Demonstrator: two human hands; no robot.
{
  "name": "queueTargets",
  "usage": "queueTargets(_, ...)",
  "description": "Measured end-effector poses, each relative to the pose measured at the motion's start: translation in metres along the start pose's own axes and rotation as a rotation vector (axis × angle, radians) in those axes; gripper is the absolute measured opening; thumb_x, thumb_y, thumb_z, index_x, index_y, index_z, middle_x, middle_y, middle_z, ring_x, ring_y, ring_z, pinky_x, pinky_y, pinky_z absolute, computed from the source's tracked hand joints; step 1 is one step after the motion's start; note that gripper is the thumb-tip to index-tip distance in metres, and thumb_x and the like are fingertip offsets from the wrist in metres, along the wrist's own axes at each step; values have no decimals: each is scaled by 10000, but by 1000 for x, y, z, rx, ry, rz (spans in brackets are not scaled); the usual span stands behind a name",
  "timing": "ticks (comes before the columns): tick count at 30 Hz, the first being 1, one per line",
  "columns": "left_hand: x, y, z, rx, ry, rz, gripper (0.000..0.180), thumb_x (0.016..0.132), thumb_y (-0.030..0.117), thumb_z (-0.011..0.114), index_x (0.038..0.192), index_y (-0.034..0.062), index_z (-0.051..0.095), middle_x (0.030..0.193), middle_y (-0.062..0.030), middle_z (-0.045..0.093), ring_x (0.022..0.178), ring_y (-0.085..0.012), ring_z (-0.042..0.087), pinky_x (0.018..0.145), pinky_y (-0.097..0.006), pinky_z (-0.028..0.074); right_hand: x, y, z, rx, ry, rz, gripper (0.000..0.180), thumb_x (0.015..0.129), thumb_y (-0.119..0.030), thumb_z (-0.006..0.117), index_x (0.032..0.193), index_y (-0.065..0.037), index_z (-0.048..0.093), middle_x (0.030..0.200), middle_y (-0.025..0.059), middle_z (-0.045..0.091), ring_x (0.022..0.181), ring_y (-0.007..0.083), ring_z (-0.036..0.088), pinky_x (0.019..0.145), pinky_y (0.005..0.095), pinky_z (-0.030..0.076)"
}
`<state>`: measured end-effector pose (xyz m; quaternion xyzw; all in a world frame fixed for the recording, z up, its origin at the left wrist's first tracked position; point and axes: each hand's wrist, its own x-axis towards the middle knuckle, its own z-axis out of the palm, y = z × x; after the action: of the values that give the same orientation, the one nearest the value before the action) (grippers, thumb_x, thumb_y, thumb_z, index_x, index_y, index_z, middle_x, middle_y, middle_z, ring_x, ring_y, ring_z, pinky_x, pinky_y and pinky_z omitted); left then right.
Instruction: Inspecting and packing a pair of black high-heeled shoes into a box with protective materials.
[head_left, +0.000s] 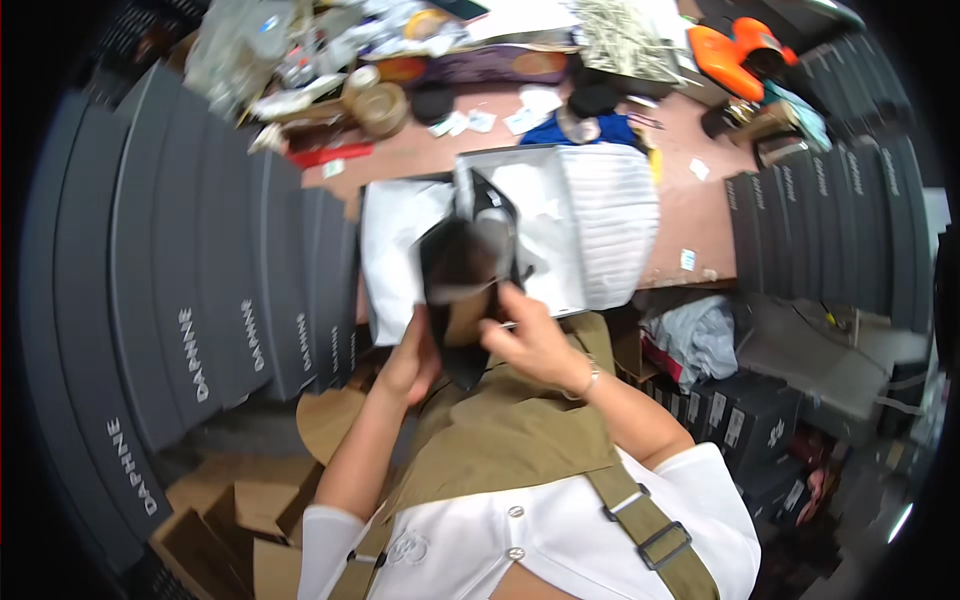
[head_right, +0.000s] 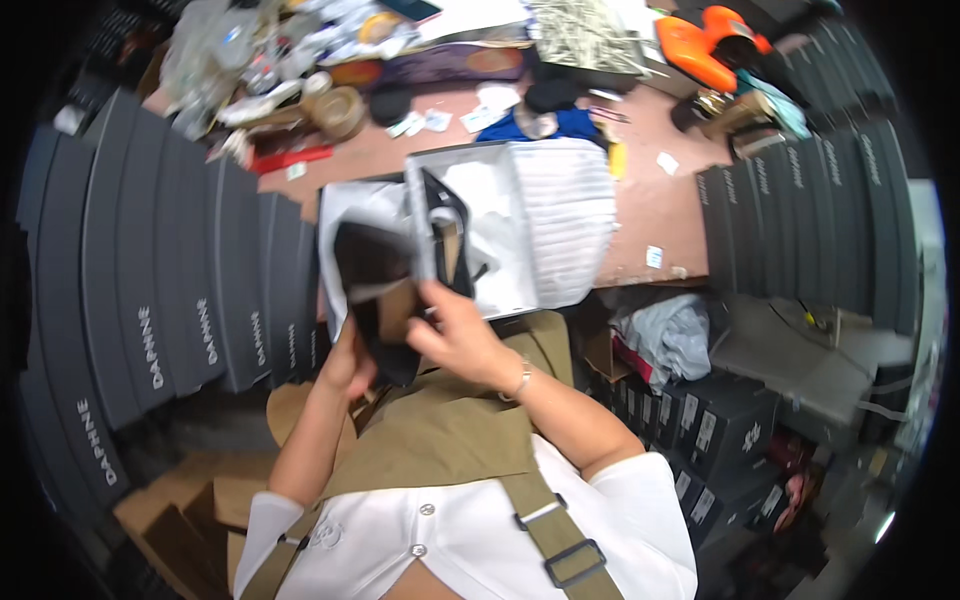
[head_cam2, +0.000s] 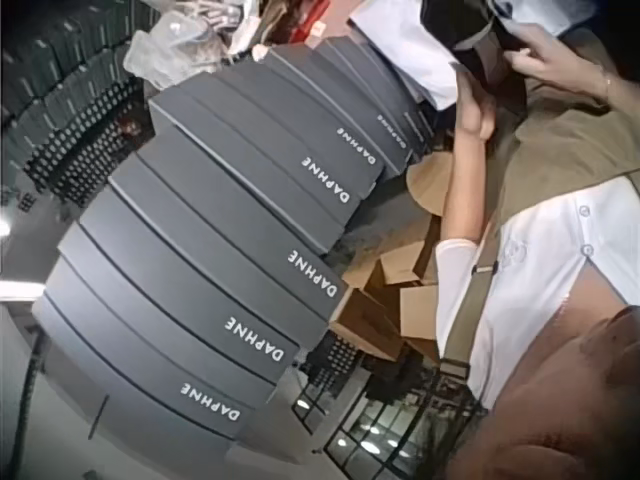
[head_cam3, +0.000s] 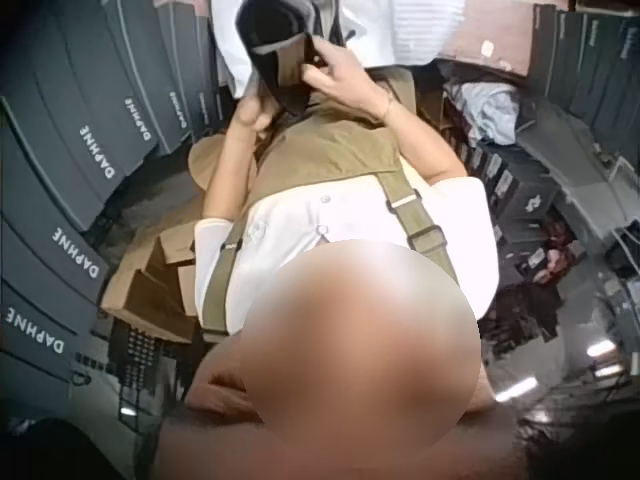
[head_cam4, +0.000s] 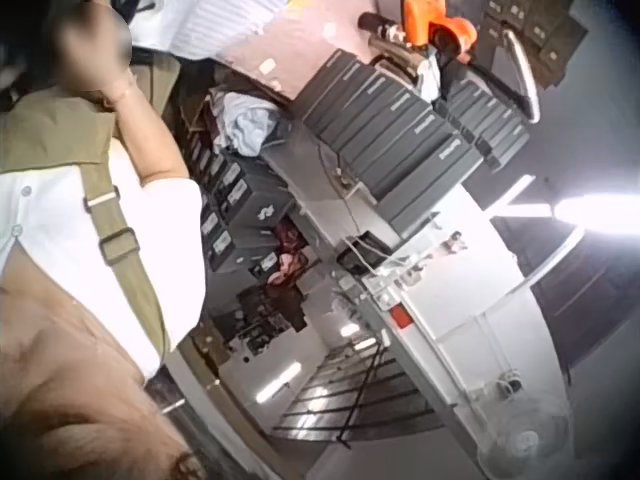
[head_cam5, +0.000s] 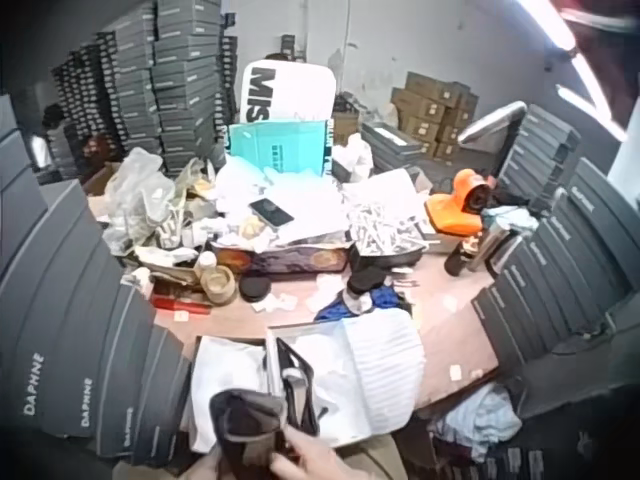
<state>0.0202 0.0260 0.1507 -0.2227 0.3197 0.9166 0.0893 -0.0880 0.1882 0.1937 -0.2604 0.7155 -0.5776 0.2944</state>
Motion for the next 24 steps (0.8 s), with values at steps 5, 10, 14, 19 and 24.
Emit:
queueTargets(5,-16,-26,-6,-717,-218,-281,552,951,419,456,1392,99,370,1411,-108,400,1305,-270,412,1085,-470,355,15,1,15,-192,-93,-499,466,722,-67,550,1183,1,541,874,176,546,784,329,555,712,396,471)
queueTargets(10,26,-29,5,-956,-332,-392,564,962,497,420,1315,57,447,1309,-201,493,1231,-344,484,1069,-537,356,34,3,-26,-302,-228,-723,433,801,-198,624,1195,-29,561,1000,123,570,881,283,558,768,373,462)
queueTargets(14,54,-26,13,-679,-41,-246,581,957,544,379,1070,12,582,1101,-263,613,1059,-485,572,971,-622,420,99,24,-141,-403,361,-322,280,836,-32,621,1113,-1,597,935,122,616,741,209,609,677,316,495)
queueTargets(19,97,-18,35,-719,-25,-136,539,960,519,398,1140,45,581,1052,-237,639,998,-467,601,904,-601,468,206,128,-282,-1098,415,-332,369,749,-13,597,1112,-81,609,1087,150,592,957,344,591,808,424,495)
queueTargets(24,115,-14,29,-622,82,-40,565,940,547,426,1127,45,606,1032,-206,653,979,-453,606,942,-567,445,247,185,-298,-1324,306,-206,310,752,-67,624,1060,-101,627,1168,121,567,1041,314,554,850,454,454)
